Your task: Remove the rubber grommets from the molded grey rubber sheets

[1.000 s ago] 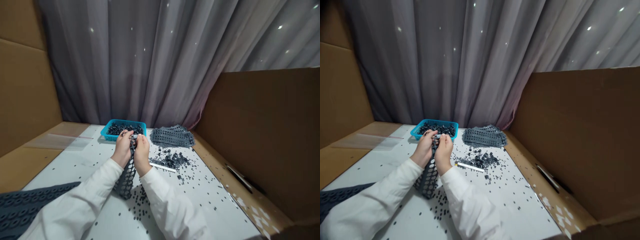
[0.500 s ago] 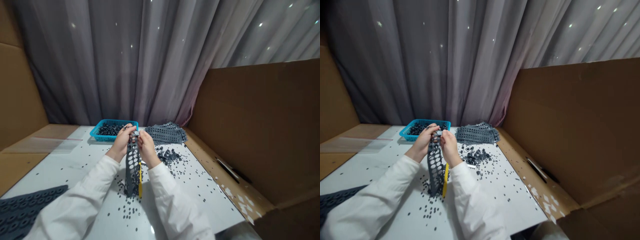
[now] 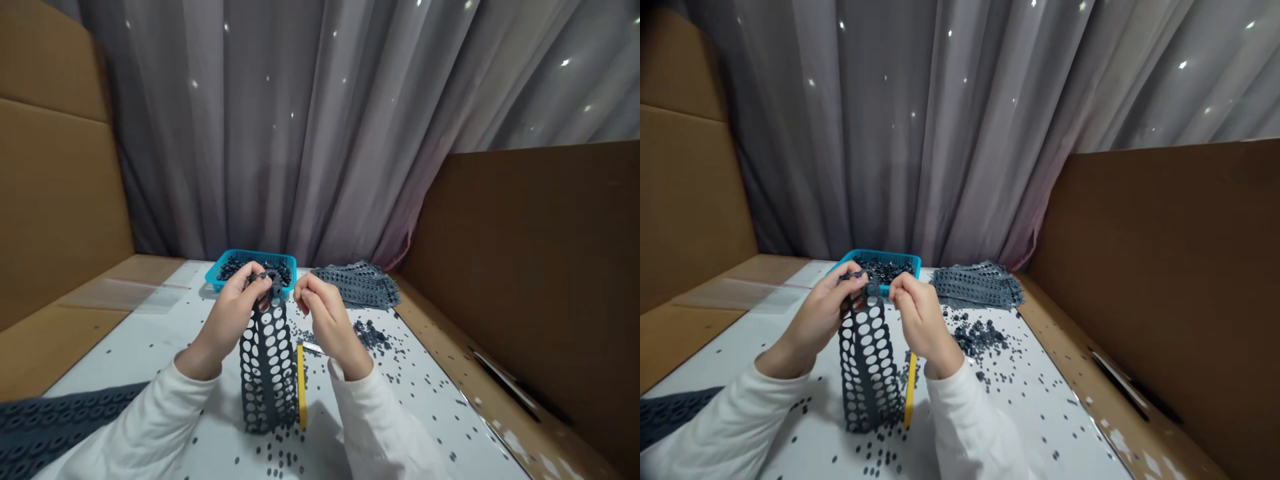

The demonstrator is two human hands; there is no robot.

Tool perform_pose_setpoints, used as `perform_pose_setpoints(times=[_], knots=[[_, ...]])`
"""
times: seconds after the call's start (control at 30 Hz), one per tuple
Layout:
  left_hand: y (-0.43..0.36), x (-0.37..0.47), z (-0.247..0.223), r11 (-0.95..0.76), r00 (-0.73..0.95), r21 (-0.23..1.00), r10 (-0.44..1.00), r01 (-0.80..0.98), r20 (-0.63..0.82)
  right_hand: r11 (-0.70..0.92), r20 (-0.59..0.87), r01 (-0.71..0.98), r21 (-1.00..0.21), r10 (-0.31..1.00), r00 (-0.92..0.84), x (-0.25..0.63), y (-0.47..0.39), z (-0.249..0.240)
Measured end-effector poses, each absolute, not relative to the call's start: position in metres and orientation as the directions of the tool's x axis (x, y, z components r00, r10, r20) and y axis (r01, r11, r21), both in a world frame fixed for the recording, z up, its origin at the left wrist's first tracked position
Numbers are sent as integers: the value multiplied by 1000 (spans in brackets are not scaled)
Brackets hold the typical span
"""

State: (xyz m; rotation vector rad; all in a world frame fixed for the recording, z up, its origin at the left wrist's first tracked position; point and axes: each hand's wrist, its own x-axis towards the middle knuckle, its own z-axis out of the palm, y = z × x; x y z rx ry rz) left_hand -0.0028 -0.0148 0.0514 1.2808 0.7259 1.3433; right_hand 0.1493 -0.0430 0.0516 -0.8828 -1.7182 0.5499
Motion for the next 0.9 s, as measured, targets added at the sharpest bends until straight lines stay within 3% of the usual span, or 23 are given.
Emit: perform_pose_setpoints(times=[0.3,0.43,0.6,0.73,0.9], knots=[[-14,-6,46,-296,148,930,932,-220,331,587,607,628,-511,764,-220,130,-36,47],[-13,-7,44,-358,168,922,910,-149,380,604,579,651,-461,760,-295,136,-34,46],[-10,-7,41,-363,213,928,904,-79,372,643,525,597,-480,756,-392,142,-34,45],[-11,-2,38,-234,265,948,921,-214,287,661,505,570,-488,746,-433,141,-34,46],[-11,10,32,-145,62,833,976,-534,209,681,635,533,-503,709,-307,126,-29,36]])
